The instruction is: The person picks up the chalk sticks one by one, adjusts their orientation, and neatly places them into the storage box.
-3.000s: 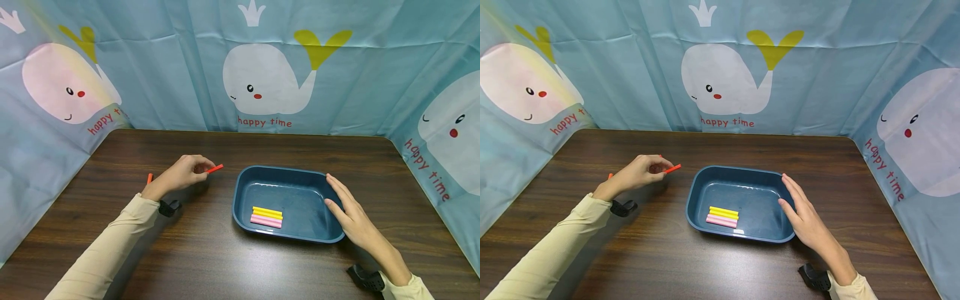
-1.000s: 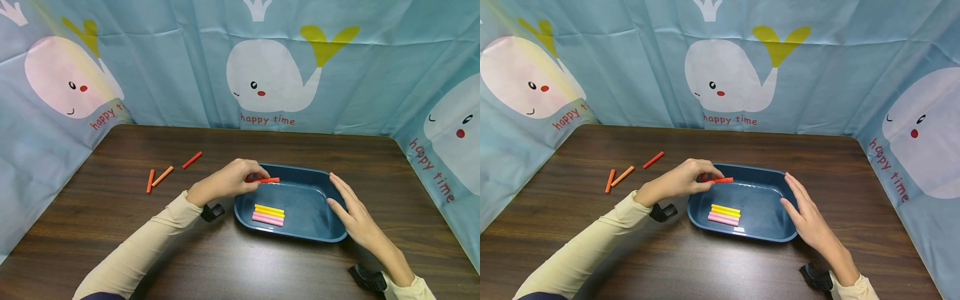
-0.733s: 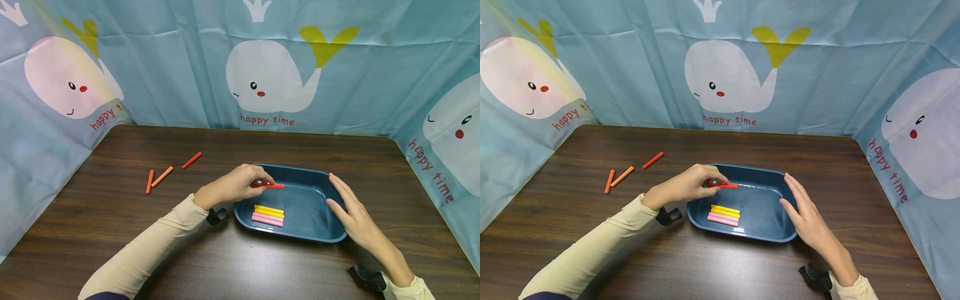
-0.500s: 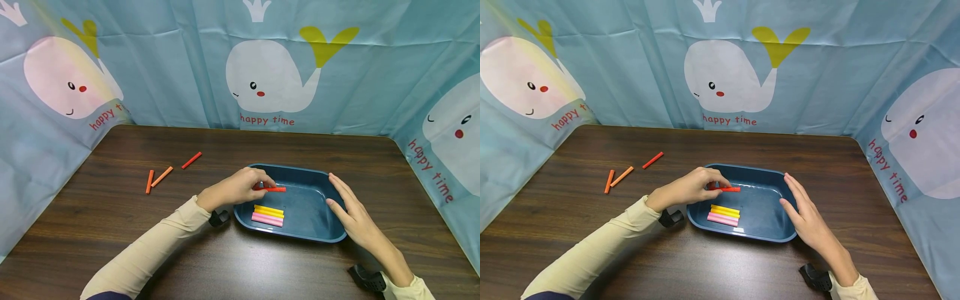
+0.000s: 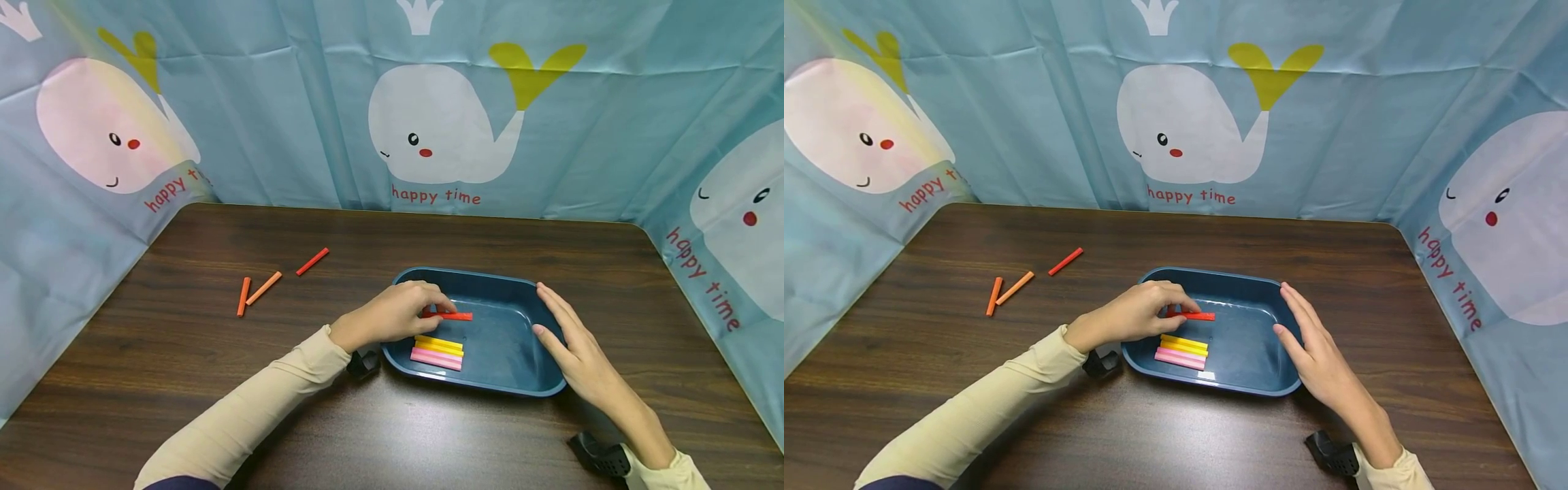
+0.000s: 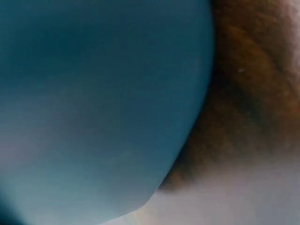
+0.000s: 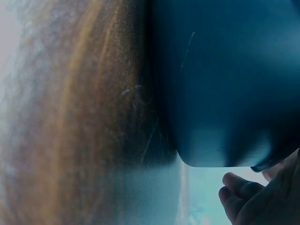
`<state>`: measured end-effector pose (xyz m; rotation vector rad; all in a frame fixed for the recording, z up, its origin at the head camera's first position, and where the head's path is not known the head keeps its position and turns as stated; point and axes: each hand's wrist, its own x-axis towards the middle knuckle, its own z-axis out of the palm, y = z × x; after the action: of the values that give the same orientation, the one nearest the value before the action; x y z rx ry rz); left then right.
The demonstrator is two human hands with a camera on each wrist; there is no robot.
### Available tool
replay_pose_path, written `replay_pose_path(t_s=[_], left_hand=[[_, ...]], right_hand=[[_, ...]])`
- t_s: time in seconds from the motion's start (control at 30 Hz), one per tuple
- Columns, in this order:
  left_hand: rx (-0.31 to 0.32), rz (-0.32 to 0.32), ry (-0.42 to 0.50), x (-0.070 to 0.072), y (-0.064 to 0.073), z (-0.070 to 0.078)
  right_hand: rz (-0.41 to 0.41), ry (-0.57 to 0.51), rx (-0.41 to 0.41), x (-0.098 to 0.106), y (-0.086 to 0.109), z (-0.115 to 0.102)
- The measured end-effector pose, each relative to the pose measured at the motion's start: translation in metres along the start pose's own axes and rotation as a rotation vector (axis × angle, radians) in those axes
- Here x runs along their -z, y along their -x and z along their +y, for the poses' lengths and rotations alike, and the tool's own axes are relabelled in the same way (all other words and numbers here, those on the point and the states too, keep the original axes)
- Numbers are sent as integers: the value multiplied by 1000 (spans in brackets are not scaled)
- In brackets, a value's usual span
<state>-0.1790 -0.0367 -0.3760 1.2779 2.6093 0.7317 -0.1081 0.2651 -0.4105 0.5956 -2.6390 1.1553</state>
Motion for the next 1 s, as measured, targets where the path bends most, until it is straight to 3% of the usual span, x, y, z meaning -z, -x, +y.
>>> replay_pose_path(t_s=[0.3, 1.0], left_hand=[[25, -39, -120, -7, 0, 1], [26, -97, -274, -11, -1, 1]], right_hand=[[0, -2, 0, -1, 0, -1], [-3, 2, -5, 1, 0, 0]])
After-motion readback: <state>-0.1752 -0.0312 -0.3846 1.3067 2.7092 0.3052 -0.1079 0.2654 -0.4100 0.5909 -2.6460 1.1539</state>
